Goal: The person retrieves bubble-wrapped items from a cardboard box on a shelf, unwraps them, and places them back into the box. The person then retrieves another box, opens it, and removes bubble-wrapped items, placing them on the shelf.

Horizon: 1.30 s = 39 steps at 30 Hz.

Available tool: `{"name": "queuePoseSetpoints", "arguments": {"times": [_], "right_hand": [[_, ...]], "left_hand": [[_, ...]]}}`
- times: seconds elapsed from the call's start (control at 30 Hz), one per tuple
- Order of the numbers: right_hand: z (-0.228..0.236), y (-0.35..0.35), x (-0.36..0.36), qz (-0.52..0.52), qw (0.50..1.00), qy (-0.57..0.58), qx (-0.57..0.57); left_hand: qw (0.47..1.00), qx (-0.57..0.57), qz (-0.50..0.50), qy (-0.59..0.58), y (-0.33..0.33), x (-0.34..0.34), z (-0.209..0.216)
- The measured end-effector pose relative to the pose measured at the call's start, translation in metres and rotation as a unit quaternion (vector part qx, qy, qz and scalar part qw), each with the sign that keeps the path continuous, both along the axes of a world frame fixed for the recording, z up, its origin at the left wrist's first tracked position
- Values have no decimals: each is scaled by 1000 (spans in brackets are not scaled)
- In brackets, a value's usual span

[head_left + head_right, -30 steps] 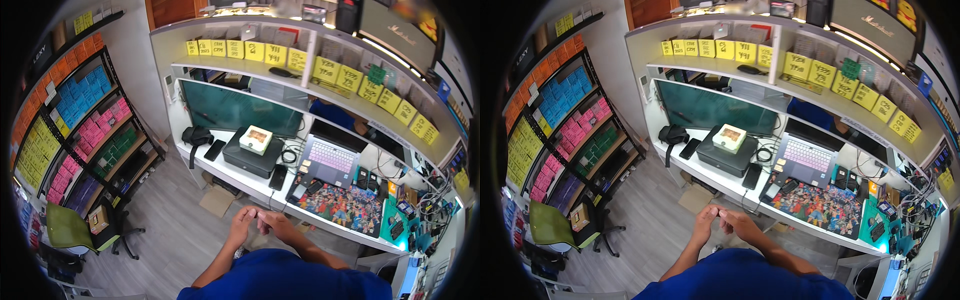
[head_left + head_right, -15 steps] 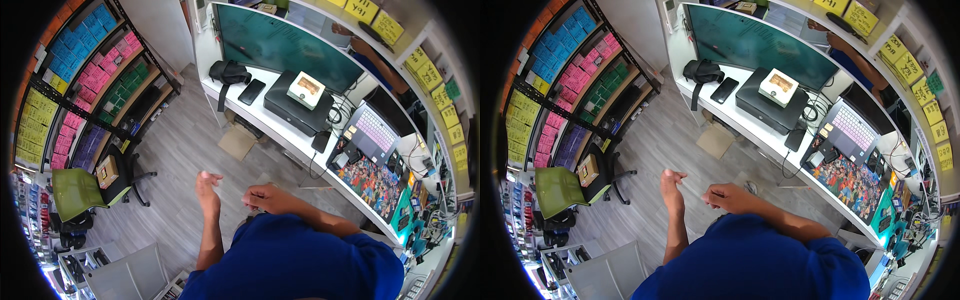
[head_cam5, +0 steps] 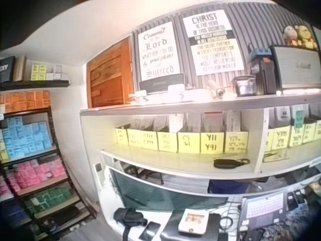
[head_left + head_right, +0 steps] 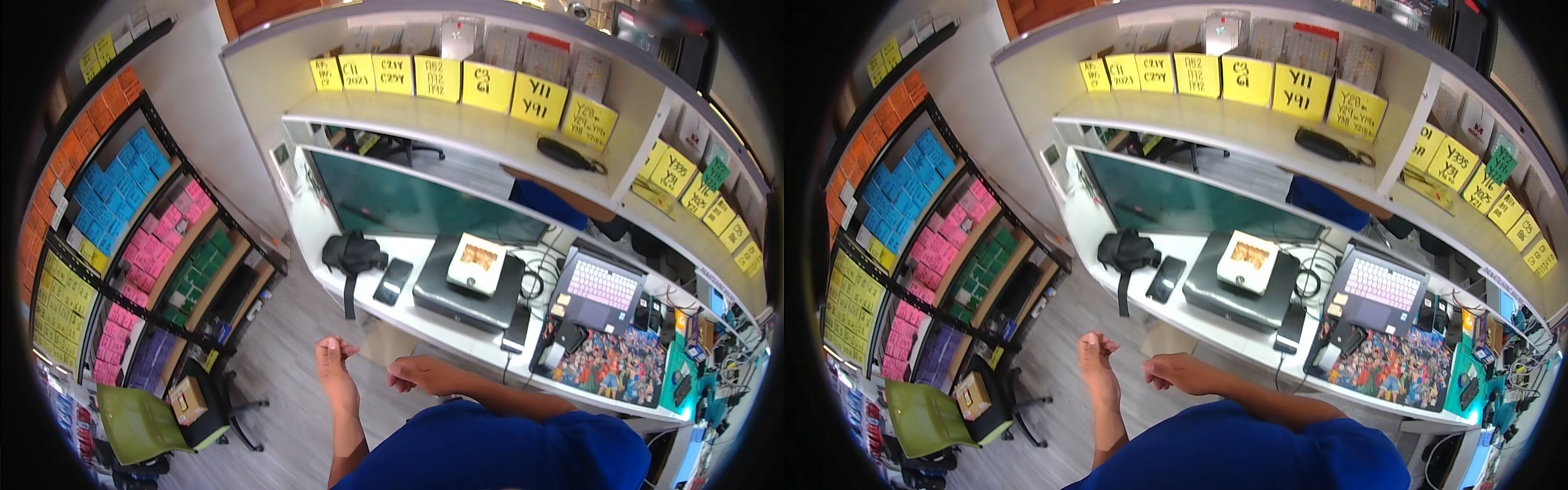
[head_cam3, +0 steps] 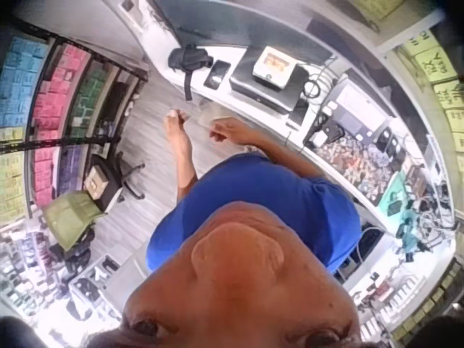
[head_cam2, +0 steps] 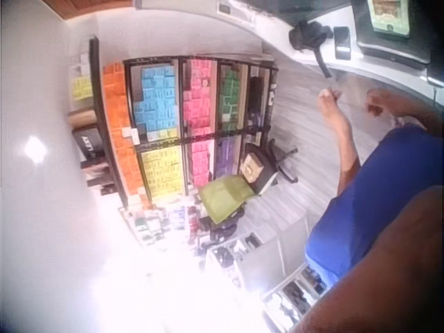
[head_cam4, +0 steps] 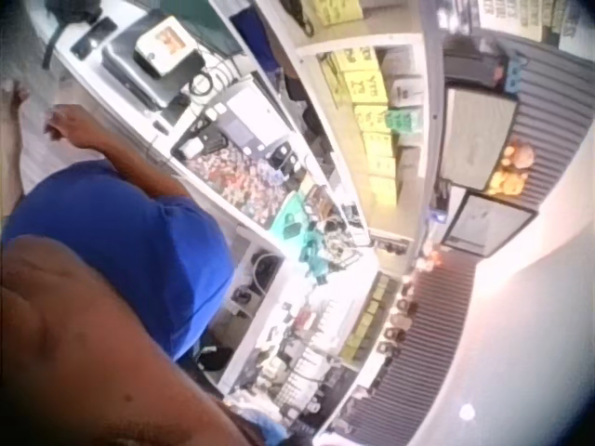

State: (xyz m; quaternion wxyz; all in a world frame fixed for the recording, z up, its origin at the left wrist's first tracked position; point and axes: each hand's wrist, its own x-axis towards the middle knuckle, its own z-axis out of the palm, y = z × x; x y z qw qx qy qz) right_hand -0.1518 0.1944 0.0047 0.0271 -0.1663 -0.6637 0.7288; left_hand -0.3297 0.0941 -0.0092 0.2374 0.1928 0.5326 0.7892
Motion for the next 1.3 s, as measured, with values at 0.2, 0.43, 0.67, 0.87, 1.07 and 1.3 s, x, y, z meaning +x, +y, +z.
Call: {"name": "queuePoseSetpoints", "arguments": {"times": [0.2, 0.43, 0.67, 0.87, 1.07, 1.3], "right_hand": [[0, 64, -18, -83, 996, -10, -11], [-11, 88, -69, -119, 992, -27, 31], [-12, 87, -141, -268, 963, 28, -5], [-25, 76, -271, -216, 971, -21, -100], [-46, 15, -455, 45, 993, -35, -100], [-6, -17, -586, 204, 978, 38, -36]], "left_hand": [[996, 11, -80, 45, 79, -23, 23], [977, -61, -196, 64, 116, -64, -22], [906, -27, -346, 240, 131, -153, -10], [930, -93, -236, 265, 65, -267, 22], [944, -246, -30, 217, -86, -372, -42], [956, -206, 208, 17, -164, -464, -57]]}}
